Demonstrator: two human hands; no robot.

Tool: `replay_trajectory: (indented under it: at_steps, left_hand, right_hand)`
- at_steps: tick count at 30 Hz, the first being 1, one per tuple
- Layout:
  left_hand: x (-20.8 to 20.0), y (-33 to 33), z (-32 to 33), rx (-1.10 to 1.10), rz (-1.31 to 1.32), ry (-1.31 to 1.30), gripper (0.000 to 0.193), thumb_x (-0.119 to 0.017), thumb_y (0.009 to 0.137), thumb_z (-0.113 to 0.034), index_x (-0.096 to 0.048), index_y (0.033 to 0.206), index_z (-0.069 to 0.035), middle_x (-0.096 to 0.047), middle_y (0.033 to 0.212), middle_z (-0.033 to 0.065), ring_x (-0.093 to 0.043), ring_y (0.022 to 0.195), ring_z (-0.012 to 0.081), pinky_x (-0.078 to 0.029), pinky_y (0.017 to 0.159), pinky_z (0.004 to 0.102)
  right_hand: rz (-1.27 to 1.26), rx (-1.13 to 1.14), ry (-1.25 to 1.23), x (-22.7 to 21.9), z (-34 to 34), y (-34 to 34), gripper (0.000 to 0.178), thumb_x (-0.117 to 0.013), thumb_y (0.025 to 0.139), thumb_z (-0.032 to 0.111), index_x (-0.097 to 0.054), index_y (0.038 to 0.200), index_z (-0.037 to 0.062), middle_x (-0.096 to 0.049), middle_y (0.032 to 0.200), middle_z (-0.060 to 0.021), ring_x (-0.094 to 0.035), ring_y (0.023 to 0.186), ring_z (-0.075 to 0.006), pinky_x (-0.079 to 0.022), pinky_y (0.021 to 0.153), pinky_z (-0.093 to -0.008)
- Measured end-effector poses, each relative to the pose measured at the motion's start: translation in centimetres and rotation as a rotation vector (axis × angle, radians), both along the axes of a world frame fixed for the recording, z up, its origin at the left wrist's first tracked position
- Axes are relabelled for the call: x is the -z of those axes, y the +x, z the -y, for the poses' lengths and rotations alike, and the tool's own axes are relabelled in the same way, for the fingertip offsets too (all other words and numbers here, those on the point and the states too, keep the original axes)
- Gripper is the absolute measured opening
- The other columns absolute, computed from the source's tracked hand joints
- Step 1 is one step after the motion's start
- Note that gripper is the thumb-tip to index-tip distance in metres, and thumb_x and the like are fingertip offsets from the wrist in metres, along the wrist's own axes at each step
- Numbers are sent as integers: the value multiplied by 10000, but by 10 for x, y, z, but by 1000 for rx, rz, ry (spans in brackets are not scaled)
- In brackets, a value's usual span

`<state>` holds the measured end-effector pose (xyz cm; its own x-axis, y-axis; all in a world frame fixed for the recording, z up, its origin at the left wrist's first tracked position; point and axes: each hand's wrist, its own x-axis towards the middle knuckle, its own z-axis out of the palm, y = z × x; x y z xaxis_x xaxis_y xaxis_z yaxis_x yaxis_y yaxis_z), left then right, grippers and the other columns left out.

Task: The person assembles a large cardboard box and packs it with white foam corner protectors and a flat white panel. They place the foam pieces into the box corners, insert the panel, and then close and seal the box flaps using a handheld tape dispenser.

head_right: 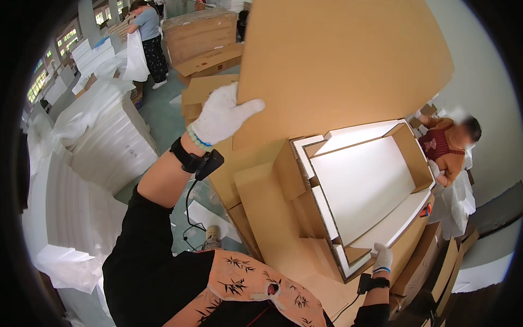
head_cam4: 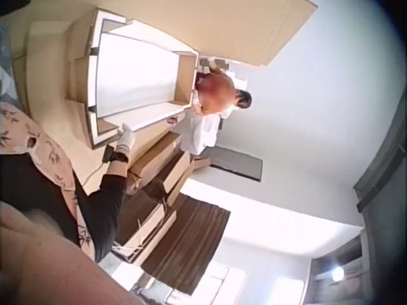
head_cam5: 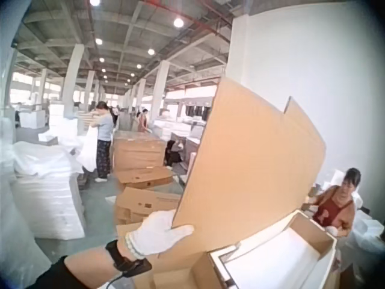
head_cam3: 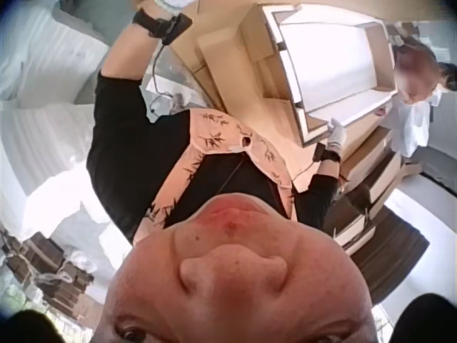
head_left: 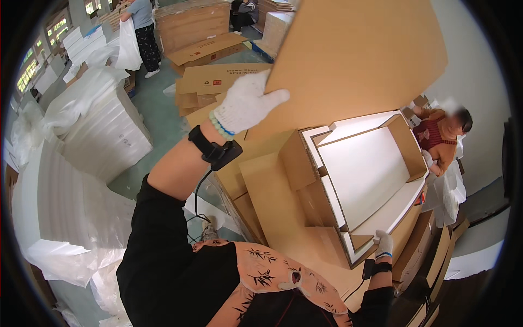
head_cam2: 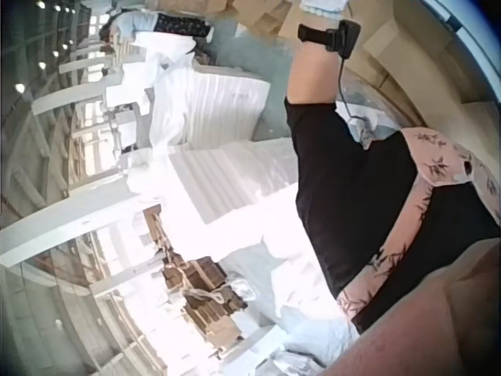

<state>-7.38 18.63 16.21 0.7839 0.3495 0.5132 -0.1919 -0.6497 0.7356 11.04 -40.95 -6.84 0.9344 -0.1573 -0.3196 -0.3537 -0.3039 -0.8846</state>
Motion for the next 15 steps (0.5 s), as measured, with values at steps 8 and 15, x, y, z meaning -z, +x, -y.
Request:
replay_trajectory:
  at_steps: [8,15]
  left_hand:
    - [-34,-10,-107,267,411,831,399,-565,794,-107,-671,1160,-224,-693,1130,40,-680,956,217,-561,785,328]
    - [-53,-65,-276,-44,399,1274,345,-524,824,-94,-654,1137,-156,-647,1202,49,-601,1154,226,-454,1060,376]
  right_hand:
    - [59,17,367,-4,-179,39,382,-656,839,205,-609,1162,7,-655,954,-121,-652,801,-266,-544,729,-393]
    - [87,-461,1132,-72,-481,90,598,-610,918,285,-373,1397,17,-562,1204,-189,-657,914,-297,-556,786,-407]
